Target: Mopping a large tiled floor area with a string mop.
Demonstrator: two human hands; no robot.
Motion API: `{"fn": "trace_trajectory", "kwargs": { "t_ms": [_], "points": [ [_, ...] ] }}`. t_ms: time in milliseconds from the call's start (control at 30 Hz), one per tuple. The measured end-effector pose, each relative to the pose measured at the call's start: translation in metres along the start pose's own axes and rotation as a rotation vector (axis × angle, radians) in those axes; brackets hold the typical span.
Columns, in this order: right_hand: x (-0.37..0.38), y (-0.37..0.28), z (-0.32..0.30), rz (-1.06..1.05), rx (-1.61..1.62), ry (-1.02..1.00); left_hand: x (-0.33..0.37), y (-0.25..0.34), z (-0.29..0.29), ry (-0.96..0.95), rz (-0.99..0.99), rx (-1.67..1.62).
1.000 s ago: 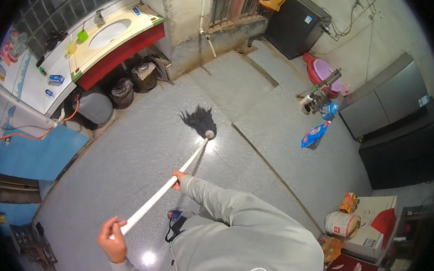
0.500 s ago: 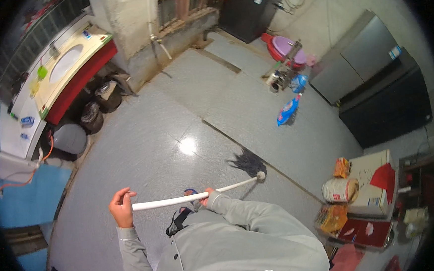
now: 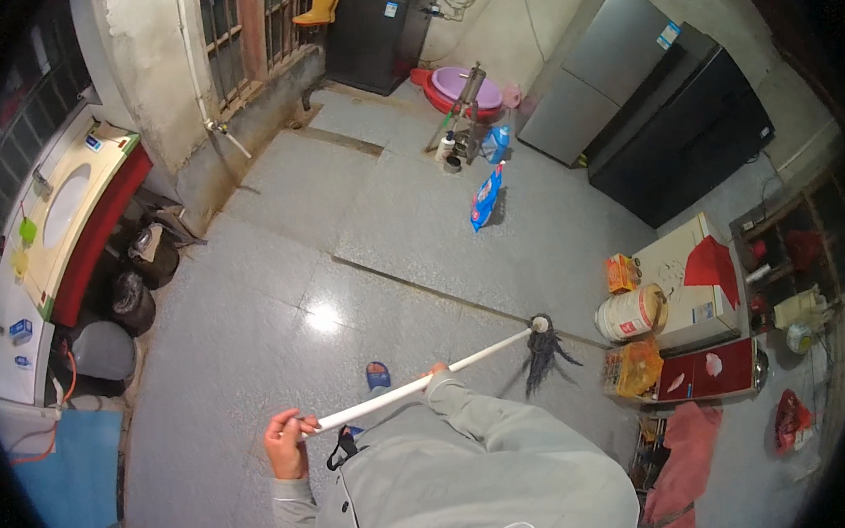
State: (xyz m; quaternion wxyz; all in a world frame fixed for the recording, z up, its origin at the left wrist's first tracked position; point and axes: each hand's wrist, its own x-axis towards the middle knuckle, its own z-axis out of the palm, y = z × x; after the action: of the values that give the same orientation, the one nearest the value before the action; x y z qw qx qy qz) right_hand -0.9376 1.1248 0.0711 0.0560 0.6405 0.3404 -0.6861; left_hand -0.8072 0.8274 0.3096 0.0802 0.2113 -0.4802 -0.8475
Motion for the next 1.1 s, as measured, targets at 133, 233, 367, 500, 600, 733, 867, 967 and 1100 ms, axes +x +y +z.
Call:
{"fn": "trace_trajectory", "kwargs": {
  "t_ms": [133, 233, 367, 500, 600, 733, 867, 967, 1100],
  "points": [
    [-0.023, -0.017, 0.021, -0.106, -0.136, -0.124, -0.009, -0.003, 0.023, 0.028, 0.048, 0.000],
    [0.013, -0.001, 0.068, -0.037, -0.301, -0.096, -0.013, 0.014, 0.042, 0.161, 0.144, 0.127],
    [-0.042, 0.031, 0.139, 0.185, -0.486, -0.249, -0.027, 0.037, 0.051, 0.471, 0.294, 0.281],
    [-0.089, 0.036, 0.192, 0.339, -0.680, -0.475, -0.033, 0.052, 0.084, 0.525, 0.510, 0.401],
    [-0.090, 0.019, 0.226, 0.280, -0.816, -0.524, -0.027, 0.043, 0.129, 0.506, 0.425, 0.606],
    [-0.082, -0.015, 0.262, 0.167, -0.964, -0.608, 0.004, 0.035, 0.170, 0.493, 0.432, 0.631],
    [-0.065, -0.050, 0.269, 0.201, -0.752, -0.611, 0.033, 0.027, 0.184, 0.457, 0.451, 0.533],
    [-0.052, -0.073, 0.253, 0.273, -0.636, -0.662, 0.074, 0.011, 0.207, 0.114, 0.318, 1.012],
    [-0.102, -0.110, 0.223, 0.538, -0.424, -0.994, 0.149, -0.019, 0.236, -0.098, 0.448, 1.026]
  ]
}}
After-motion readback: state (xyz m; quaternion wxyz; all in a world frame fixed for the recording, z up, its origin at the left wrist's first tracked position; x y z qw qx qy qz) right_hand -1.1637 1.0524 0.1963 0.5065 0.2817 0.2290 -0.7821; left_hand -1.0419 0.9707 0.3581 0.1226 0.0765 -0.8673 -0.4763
